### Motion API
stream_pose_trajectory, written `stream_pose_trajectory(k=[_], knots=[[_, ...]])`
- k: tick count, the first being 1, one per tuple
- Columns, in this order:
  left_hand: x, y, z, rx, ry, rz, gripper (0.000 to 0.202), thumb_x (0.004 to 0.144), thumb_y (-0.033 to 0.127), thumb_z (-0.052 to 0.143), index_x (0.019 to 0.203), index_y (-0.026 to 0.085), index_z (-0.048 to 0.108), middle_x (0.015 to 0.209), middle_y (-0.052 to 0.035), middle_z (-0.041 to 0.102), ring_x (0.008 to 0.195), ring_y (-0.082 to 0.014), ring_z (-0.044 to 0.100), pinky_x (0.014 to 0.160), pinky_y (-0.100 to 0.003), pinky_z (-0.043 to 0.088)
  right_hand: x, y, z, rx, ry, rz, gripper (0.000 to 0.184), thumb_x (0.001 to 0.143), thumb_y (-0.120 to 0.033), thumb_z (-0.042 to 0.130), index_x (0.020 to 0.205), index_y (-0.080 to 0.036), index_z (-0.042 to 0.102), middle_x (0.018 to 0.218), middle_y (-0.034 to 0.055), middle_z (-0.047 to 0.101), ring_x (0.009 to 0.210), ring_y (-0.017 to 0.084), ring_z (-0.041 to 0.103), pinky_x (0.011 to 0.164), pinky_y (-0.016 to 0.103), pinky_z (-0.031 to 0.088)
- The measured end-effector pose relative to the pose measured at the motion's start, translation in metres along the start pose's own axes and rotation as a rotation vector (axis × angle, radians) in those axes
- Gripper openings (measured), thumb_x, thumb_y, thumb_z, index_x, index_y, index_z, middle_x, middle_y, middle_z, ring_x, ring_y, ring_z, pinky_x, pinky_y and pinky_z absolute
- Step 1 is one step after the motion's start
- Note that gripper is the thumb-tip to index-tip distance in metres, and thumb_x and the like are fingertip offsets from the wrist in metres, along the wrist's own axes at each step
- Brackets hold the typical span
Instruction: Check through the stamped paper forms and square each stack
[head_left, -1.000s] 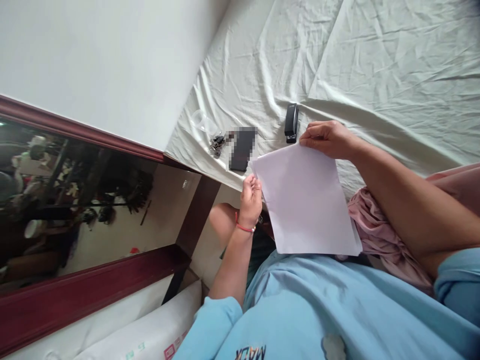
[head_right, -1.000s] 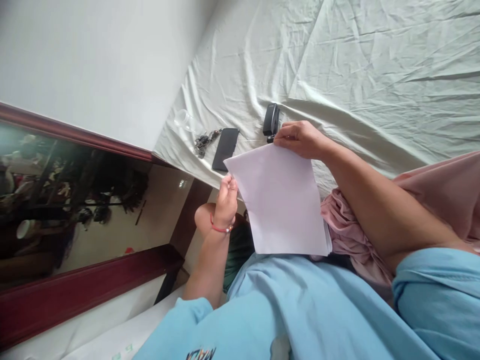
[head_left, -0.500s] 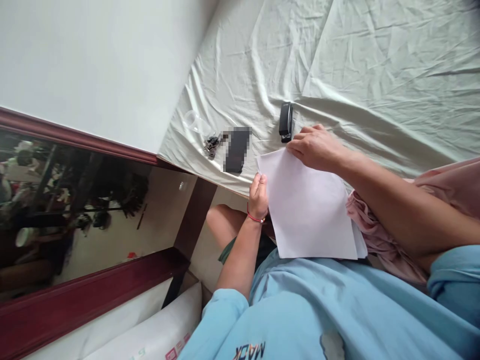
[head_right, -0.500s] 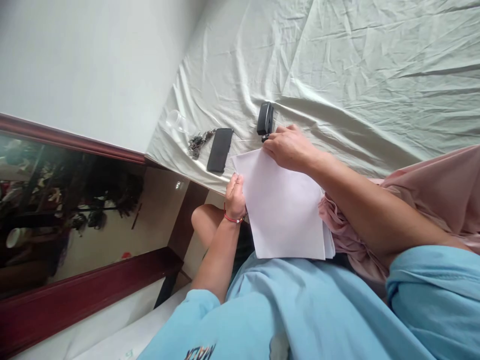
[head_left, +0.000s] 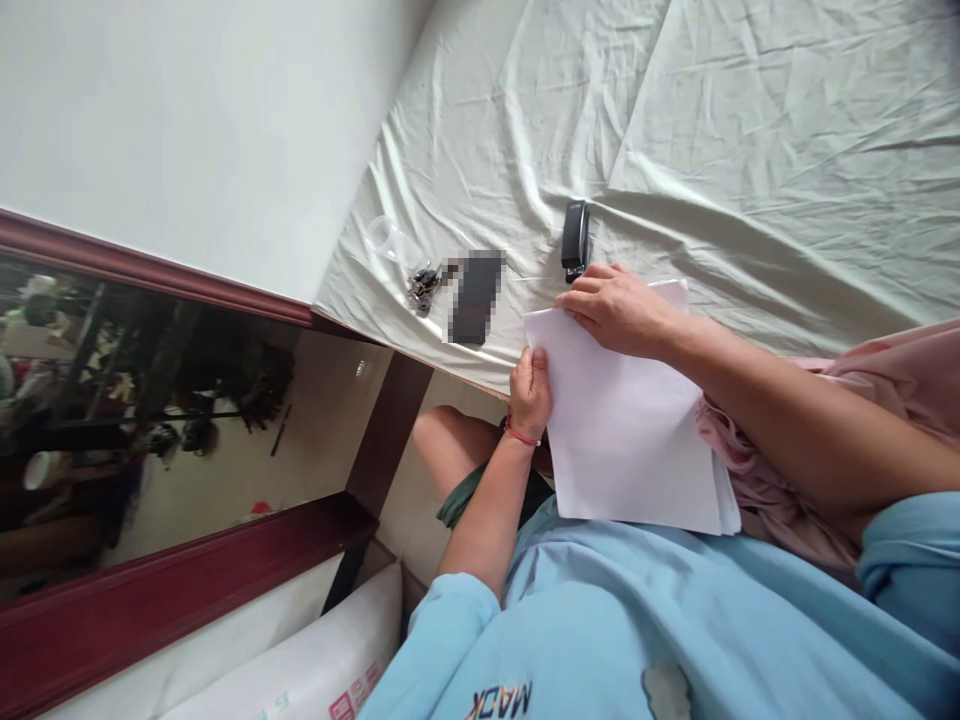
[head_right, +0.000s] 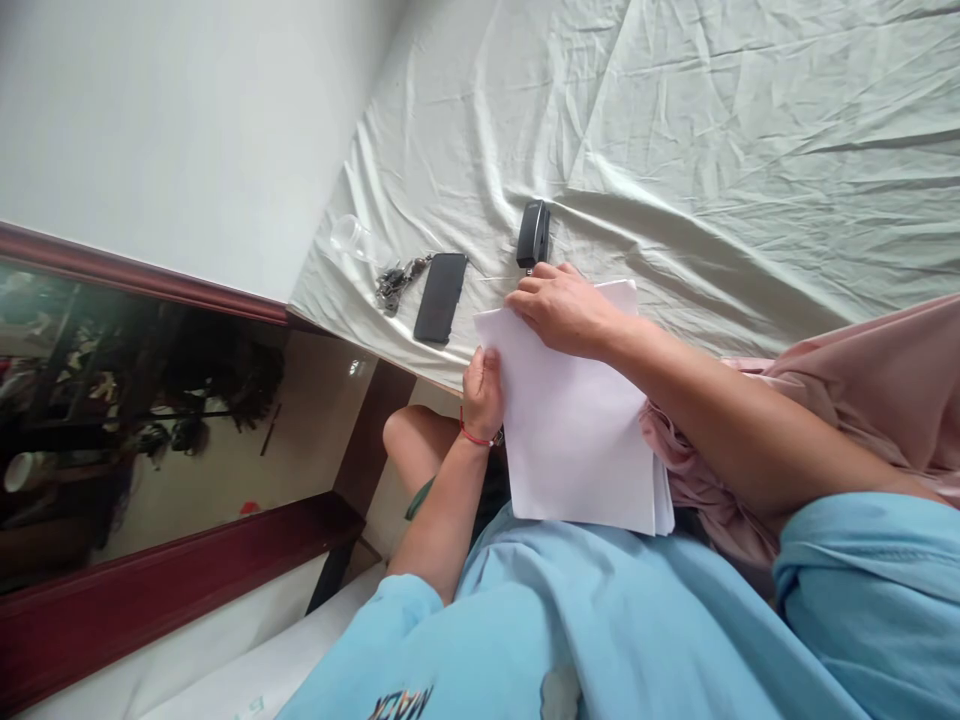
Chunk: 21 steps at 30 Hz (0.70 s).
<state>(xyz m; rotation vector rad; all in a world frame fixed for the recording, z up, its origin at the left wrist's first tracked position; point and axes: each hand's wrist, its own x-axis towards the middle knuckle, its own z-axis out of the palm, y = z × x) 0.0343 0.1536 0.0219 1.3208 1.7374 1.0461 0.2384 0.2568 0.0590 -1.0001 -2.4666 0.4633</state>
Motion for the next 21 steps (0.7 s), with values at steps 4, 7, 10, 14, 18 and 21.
stream_pose_trajectory(k=[4,7,10,14,18,21], knots=[[-0.003,-0.002,0.002,0.013,-0.002,0.018,0.055,0.108,0.074,0.053,0.089,0.023,0.063,0.077,-0.0024,0.061,0.076,-0.0208,0.057,0.074,-0.034,0.048,0.001,-0.008,0.003,0.009,0.009,-0.026,0.040,0.112,-0.026,0.042,0.116,-0.020,0.081,0.108,0.0153,0.079,0.108,0.032,0.062,0.089,0.044,0.037],[-0.003,0.000,0.001,0.042,0.004,0.035,0.053,0.109,0.071,0.055,0.086,0.024,0.060,0.075,-0.0019,0.061,0.074,-0.0203,0.056,0.072,-0.034,0.047,0.002,-0.008,0.002,0.041,0.009,0.014,0.042,0.113,-0.029,0.041,0.118,-0.020,0.081,0.110,0.0150,0.080,0.109,0.032,0.063,0.090,0.044,0.039],[0.000,0.003,0.000,0.042,0.016,0.053,0.050,0.109,0.068,0.057,0.085,0.024,0.060,0.077,-0.0023,0.063,0.075,-0.0199,0.057,0.074,-0.033,0.045,0.001,0.001,0.000,0.085,0.005,0.110,0.042,0.113,-0.035,0.042,0.112,-0.020,0.081,0.113,0.0141,0.082,0.109,0.032,0.065,0.093,0.044,0.041],[0.009,0.003,0.001,-0.031,-0.028,0.013,0.051,0.108,0.062,0.063,0.076,0.024,0.053,0.068,0.0026,0.051,0.066,-0.0155,0.047,0.066,-0.030,0.040,0.000,0.023,0.002,0.149,-0.048,0.232,0.037,0.106,-0.035,0.048,0.103,-0.020,0.082,0.107,0.0123,0.083,0.101,0.030,0.068,0.088,0.041,0.046],[0.022,0.005,0.006,-0.179,-0.093,-0.143,0.041,0.106,0.051,0.065,0.077,0.022,0.057,0.066,0.0044,0.052,0.063,-0.0134,0.048,0.064,-0.026,0.043,0.001,0.036,0.007,0.166,-0.069,0.285,0.035,0.103,-0.033,0.051,0.101,-0.020,0.083,0.107,0.0123,0.084,0.101,0.031,0.070,0.089,0.040,0.050],[0.034,0.014,0.009,-0.163,-0.086,-0.200,0.032,0.106,0.039,0.061,0.081,0.020,0.063,0.068,0.0026,0.059,0.067,-0.0146,0.054,0.069,-0.026,0.047,0.003,0.039,0.010,0.121,-0.069,0.317,0.034,0.102,-0.030,0.051,0.096,-0.020,0.083,0.104,0.0122,0.085,0.101,0.032,0.069,0.092,0.043,0.050]])
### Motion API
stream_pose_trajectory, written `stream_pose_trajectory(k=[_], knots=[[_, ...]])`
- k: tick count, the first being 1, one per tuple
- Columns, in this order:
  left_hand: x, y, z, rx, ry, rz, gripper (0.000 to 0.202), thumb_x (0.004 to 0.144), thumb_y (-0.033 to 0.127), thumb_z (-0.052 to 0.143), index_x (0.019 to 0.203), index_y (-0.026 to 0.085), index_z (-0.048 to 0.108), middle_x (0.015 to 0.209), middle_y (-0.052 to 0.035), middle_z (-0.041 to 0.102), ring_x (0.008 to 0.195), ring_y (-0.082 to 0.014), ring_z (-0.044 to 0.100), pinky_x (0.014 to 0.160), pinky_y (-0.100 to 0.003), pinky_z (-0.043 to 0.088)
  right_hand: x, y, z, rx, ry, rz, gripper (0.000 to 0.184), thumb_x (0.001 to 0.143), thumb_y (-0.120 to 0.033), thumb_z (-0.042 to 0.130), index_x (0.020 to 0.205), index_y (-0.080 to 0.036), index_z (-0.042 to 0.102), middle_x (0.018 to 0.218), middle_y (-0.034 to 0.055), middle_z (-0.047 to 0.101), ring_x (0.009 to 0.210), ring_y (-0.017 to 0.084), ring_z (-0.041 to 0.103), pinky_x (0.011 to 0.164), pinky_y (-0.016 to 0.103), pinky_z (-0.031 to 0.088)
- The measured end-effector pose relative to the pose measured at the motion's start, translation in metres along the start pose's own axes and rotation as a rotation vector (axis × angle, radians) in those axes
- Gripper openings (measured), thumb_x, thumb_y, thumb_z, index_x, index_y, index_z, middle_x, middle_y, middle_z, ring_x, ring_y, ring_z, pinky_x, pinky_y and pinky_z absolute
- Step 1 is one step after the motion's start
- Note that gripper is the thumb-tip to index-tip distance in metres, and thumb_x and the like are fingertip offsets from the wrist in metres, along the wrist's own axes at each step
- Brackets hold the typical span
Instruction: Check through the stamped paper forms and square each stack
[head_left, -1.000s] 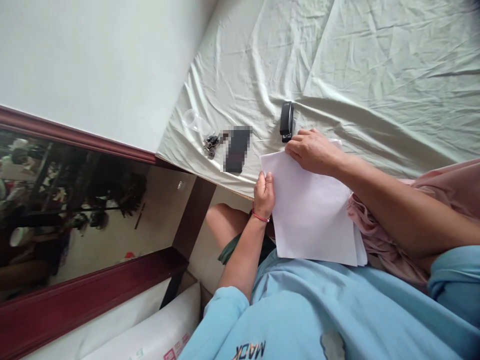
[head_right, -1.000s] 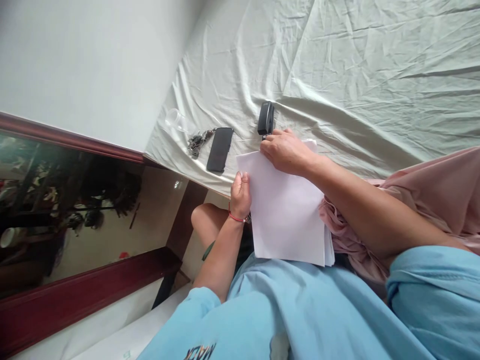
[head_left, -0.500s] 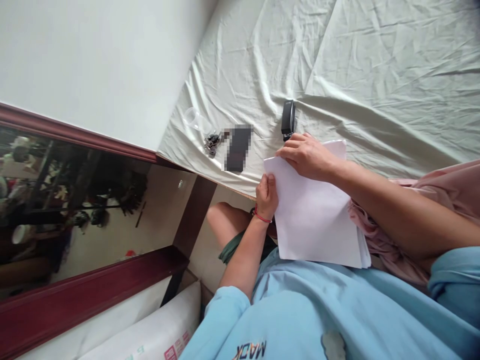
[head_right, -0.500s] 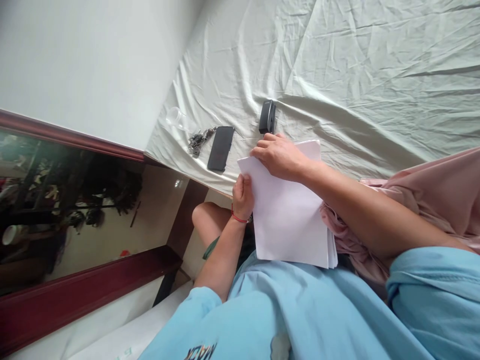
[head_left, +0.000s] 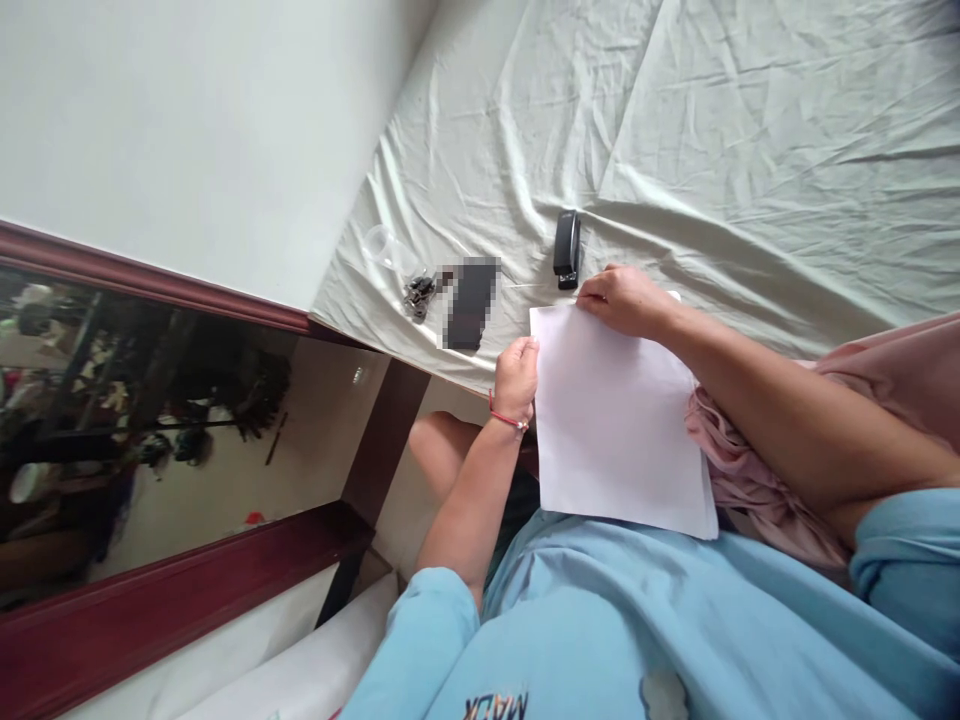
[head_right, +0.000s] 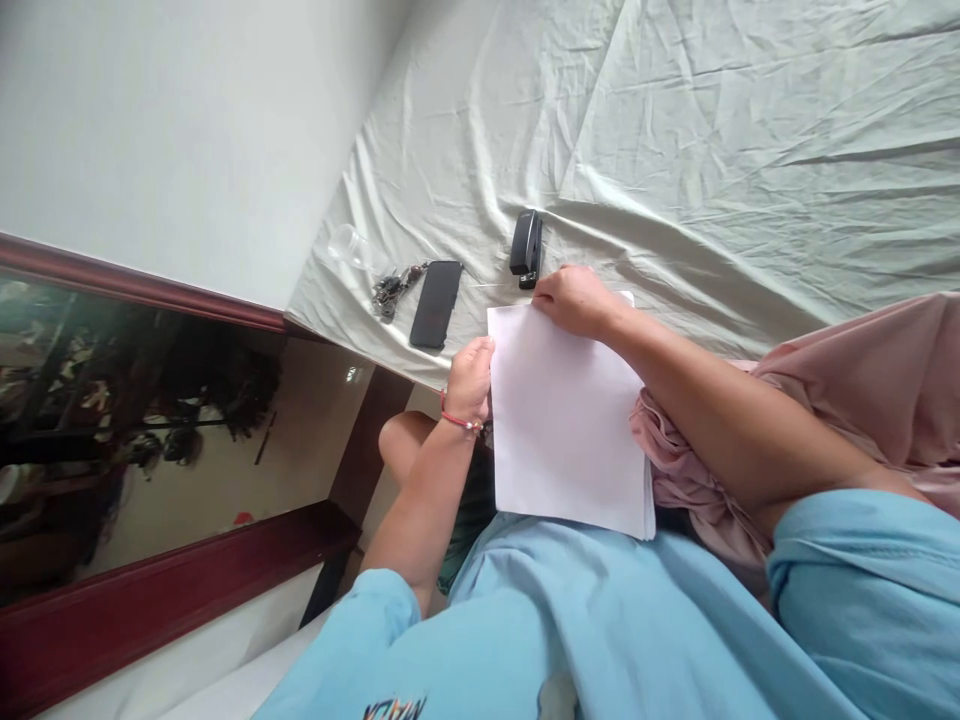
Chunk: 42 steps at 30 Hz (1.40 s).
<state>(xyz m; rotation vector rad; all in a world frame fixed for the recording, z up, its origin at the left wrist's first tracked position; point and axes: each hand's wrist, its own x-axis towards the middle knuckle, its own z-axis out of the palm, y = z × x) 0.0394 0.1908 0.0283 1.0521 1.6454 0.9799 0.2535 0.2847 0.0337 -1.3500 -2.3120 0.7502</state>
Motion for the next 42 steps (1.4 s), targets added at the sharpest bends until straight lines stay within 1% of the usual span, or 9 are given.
stream_pose_trajectory(k=[9,16,23,26,31,34,37,39,42], knots=[[0.047,0.032,0.009,0.345,0.077,0.107,0.037,0.099,0.024,0.063,0.062,0.019,0.059,0.058,0.0046,0.046,0.064,-0.0130,0.042,0.065,-0.028,0.030,0.008,0.007,-0.008,-0.064,0.035,0.130,0.036,0.101,-0.029,0.050,0.098,-0.022,0.085,0.101,0.0126,0.083,0.104,0.033,0.070,0.091,0.045,0.050],[0.074,0.048,0.021,0.360,0.002,-0.035,0.048,0.095,0.015,0.068,0.052,0.020,0.048,0.057,0.0053,0.034,0.057,-0.0102,0.031,0.060,-0.030,0.022,0.018,0.015,-0.008,-0.090,0.084,0.198,0.035,0.101,-0.027,0.052,0.104,-0.023,0.087,0.106,0.0115,0.085,0.110,0.035,0.068,0.093,0.045,0.047],[0.081,0.052,0.024,0.467,-0.018,-0.007,0.046,0.094,0.016,0.065,0.051,0.020,0.051,0.056,0.0038,0.033,0.061,-0.0132,0.034,0.062,-0.031,0.026,0.017,0.011,-0.010,-0.058,0.094,0.273,0.036,0.102,-0.023,0.053,0.106,-0.022,0.089,0.112,0.0120,0.086,0.122,0.038,0.066,0.107,0.049,0.045],[0.085,0.050,0.028,0.482,-0.020,0.040,0.045,0.094,0.017,0.063,0.052,0.021,0.050,0.056,0.0042,0.032,0.063,-0.0138,0.035,0.063,-0.031,0.027,0.016,0.014,-0.011,-0.001,0.133,0.281,0.036,0.100,-0.021,0.057,0.117,-0.024,0.089,0.113,0.0105,0.085,0.122,0.037,0.066,0.108,0.050,0.044],[0.088,0.045,0.032,0.578,-0.012,0.141,0.042,0.096,0.021,0.061,0.055,0.022,0.051,0.056,0.0026,0.041,0.067,-0.0166,0.049,0.068,-0.032,0.036,0.016,0.022,-0.011,0.038,0.174,0.260,0.034,0.100,-0.021,0.059,0.116,-0.027,0.089,0.111,0.0090,0.085,0.121,0.037,0.065,0.110,0.052,0.041],[0.087,0.041,0.030,0.673,0.039,0.190,0.034,0.099,0.024,0.059,0.065,0.021,0.061,0.066,-0.0019,0.061,0.076,-0.0211,0.063,0.078,-0.034,0.047,0.016,0.022,-0.012,0.032,0.158,0.236,0.033,0.100,-0.022,0.058,0.110,-0.026,0.089,0.111,0.0094,0.085,0.123,0.038,0.064,0.110,0.054,0.040],[0.088,0.038,0.024,0.710,0.146,0.328,0.017,0.101,0.019,0.059,0.094,0.020,0.074,0.096,-0.0097,0.080,0.100,-0.0277,0.075,0.101,-0.040,0.056,0.017,0.020,-0.014,0.013,0.137,0.238,0.034,0.099,-0.020,0.057,0.110,-0.024,0.089,0.112,0.0105,0.086,0.125,0.040,0.063,0.109,0.057,0.039],[0.090,0.037,0.019,0.693,0.161,0.512,0.026,0.102,0.015,0.056,0.118,0.020,0.075,0.125,-0.0138,0.082,0.125,-0.0293,0.074,0.119,-0.044,0.052,0.017,0.019,-0.014,0.003,0.129,0.246,0.035,0.099,-0.019,0.057,0.111,-0.023,0.089,0.114,0.0110,0.086,0.125,0.040,0.063,0.109,0.058,0.040],[0.094,0.037,0.014,0.714,0.035,0.764,0.046,0.104,0.011,0.050,0.143,0.023,0.070,0.154,-0.0114,0.074,0.154,-0.0265,0.060,0.136,-0.046,0.039,0.017,0.020,-0.014,0.009,0.138,0.244,0.035,0.099,-0.019,0.057,0.110,-0.024,0.090,0.114,0.0113,0.086,0.124,0.040,0.063,0.108,0.057,0.040]])
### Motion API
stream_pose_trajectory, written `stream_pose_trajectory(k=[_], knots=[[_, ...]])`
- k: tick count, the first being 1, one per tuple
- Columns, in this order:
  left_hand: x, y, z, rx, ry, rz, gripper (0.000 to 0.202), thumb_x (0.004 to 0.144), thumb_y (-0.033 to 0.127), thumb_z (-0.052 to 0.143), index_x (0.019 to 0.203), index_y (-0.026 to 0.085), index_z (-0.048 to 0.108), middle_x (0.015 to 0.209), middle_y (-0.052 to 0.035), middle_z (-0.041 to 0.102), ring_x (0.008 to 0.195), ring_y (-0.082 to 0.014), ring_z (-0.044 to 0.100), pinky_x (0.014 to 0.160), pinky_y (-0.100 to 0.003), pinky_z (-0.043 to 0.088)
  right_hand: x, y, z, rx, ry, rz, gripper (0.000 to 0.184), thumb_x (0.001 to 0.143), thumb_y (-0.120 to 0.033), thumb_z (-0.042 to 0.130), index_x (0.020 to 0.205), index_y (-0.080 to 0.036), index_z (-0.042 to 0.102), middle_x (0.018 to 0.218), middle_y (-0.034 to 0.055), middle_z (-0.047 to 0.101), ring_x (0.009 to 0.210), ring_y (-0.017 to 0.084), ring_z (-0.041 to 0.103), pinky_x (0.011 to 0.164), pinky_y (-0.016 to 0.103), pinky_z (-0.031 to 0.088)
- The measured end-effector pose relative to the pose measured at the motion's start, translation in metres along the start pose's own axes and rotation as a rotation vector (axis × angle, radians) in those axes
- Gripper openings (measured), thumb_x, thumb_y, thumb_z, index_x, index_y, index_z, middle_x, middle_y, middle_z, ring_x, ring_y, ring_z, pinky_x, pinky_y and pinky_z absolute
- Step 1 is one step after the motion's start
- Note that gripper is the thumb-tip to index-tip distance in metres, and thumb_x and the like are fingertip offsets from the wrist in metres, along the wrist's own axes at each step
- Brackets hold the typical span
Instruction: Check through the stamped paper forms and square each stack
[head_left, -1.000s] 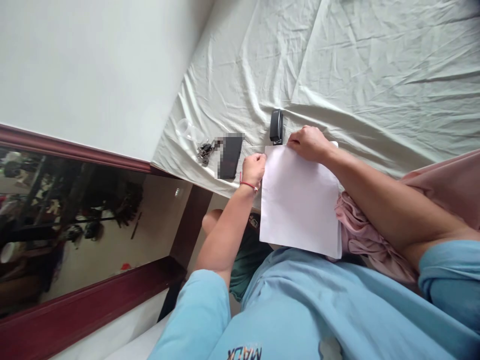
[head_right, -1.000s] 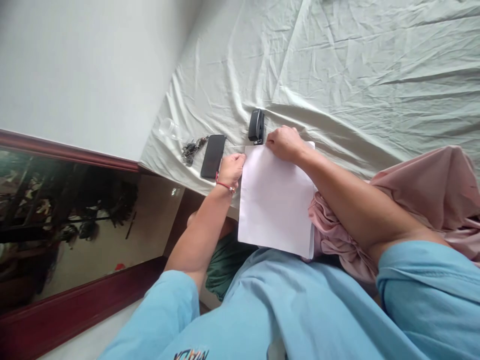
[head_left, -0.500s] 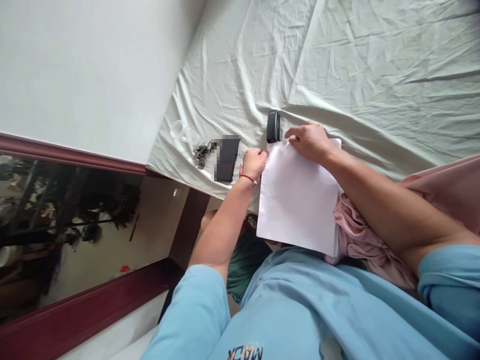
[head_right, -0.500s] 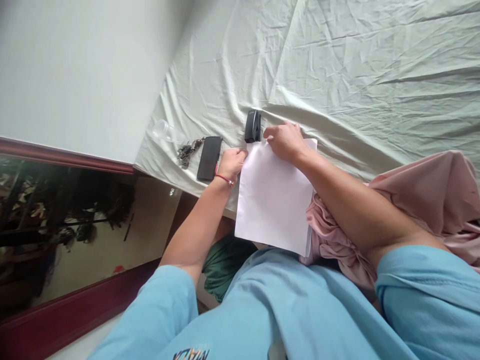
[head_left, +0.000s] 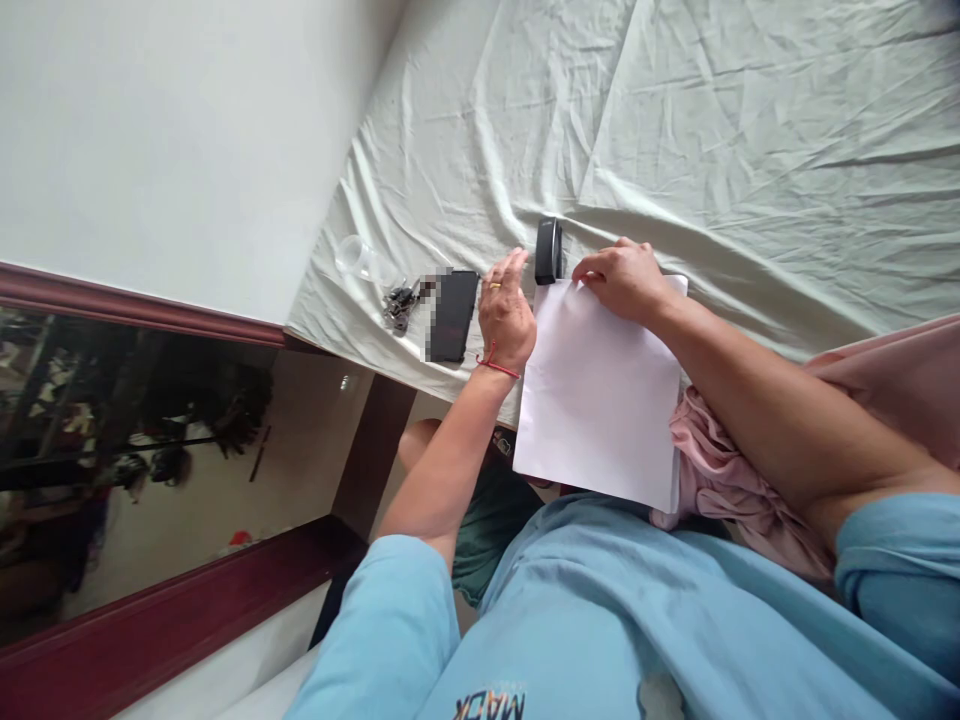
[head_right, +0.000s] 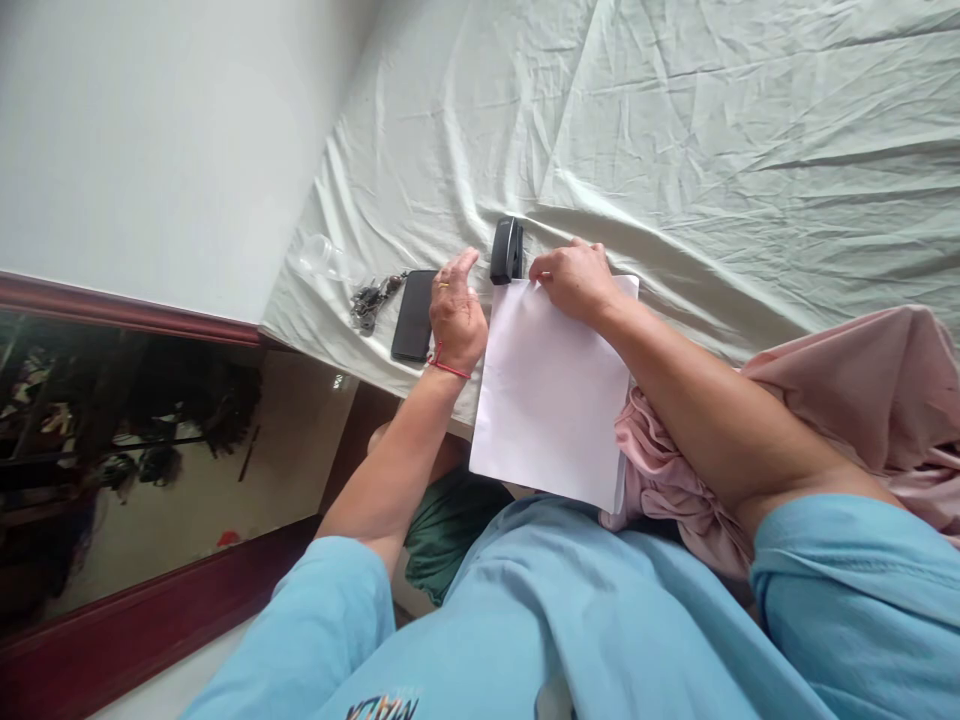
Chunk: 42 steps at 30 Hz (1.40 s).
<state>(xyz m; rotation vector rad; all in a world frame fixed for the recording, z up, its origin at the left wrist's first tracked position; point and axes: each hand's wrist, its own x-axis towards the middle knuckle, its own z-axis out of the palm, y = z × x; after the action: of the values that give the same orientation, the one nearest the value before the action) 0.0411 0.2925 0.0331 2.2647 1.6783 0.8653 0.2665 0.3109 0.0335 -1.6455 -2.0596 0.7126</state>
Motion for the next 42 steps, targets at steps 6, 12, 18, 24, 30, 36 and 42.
stream_pose_trajectory(k=[6,12,18,24,30,36,42], knots=[[0.003,-0.002,-0.001,0.069,-0.212,0.144,0.064,0.097,0.004,0.048,0.153,0.029,0.069,0.167,-0.0068,0.066,0.162,-0.0256,0.055,0.140,-0.053,0.035,-0.001,0.003,0.000,-0.001,-0.007,-0.036,0.035,0.099,-0.019,0.056,0.109,-0.026,0.089,0.114,0.0098,0.086,0.123,0.038,0.062,0.106,0.056,0.038],[0.007,-0.006,-0.009,0.111,-0.253,0.206,0.065,0.097,0.005,0.050,0.153,0.032,0.070,0.164,-0.0044,0.067,0.159,-0.0232,0.059,0.143,-0.056,0.028,-0.002,0.003,-0.002,-0.007,-0.023,-0.050,0.037,0.101,-0.021,0.055,0.115,-0.024,0.089,0.119,0.0121,0.085,0.125,0.040,0.062,0.106,0.055,0.037],[0.011,-0.019,-0.010,0.103,-0.284,0.281,0.063,0.097,0.005,0.050,0.151,0.030,0.072,0.163,-0.0060,0.068,0.157,-0.0229,0.061,0.144,-0.056,0.024,-0.001,0.007,0.000,0.013,-0.010,-0.065,0.038,0.100,-0.024,0.054,0.116,-0.027,0.089,0.117,0.0101,0.085,0.122,0.037,0.062,0.107,0.053,0.036],[0.003,-0.023,0.003,0.066,-0.258,0.247,0.060,0.099,0.007,0.050,0.151,0.028,0.072,0.163,-0.0094,0.068,0.159,-0.0236,0.059,0.145,-0.057,0.019,-0.002,0.005,-0.001,0.003,-0.019,-0.052,0.037,0.101,-0.025,0.055,0.118,-0.026,0.089,0.120,0.0109,0.085,0.126,0.038,0.063,0.109,0.054,0.036],[-0.004,-0.016,0.008,-0.004,-0.250,0.142,0.062,0.097,0.007,0.050,0.151,0.030,0.071,0.164,-0.0086,0.068,0.161,-0.0246,0.057,0.142,-0.059,0.025,-0.005,0.004,0.001,0.011,0.029,-0.049,0.035,0.100,-0.025,0.057,0.116,-0.027,0.088,0.114,0.0099,0.086,0.120,0.037,0.065,0.108,0.053,0.041],[-0.018,-0.012,0.005,-0.116,-0.155,0.067,0.060,0.104,0.017,0.051,0.162,0.029,0.059,0.174,-0.0086,0.058,0.168,-0.0241,0.046,0.142,-0.047,0.032,-0.005,0.004,0.000,0.046,0.062,-0.022,0.043,0.094,-0.022,0.062,0.130,-0.026,0.085,0.103,0.0091,0.083,0.108,0.033,0.069,0.100,0.045,0.047],[-0.082,-0.008,-0.004,-0.175,0.034,-0.219,0.053,0.109,0.035,0.054,0.159,0.018,0.052,0.163,-0.0234,0.062,0.146,-0.0299,0.066,0.116,-0.047,0.061,-0.008,0.004,-0.005,0.104,-0.034,-0.036,0.038,0.092,-0.023,0.066,0.124,-0.023,0.085,0.098,0.0061,0.081,0.086,0.025,0.068,0.086,0.038,0.049]])
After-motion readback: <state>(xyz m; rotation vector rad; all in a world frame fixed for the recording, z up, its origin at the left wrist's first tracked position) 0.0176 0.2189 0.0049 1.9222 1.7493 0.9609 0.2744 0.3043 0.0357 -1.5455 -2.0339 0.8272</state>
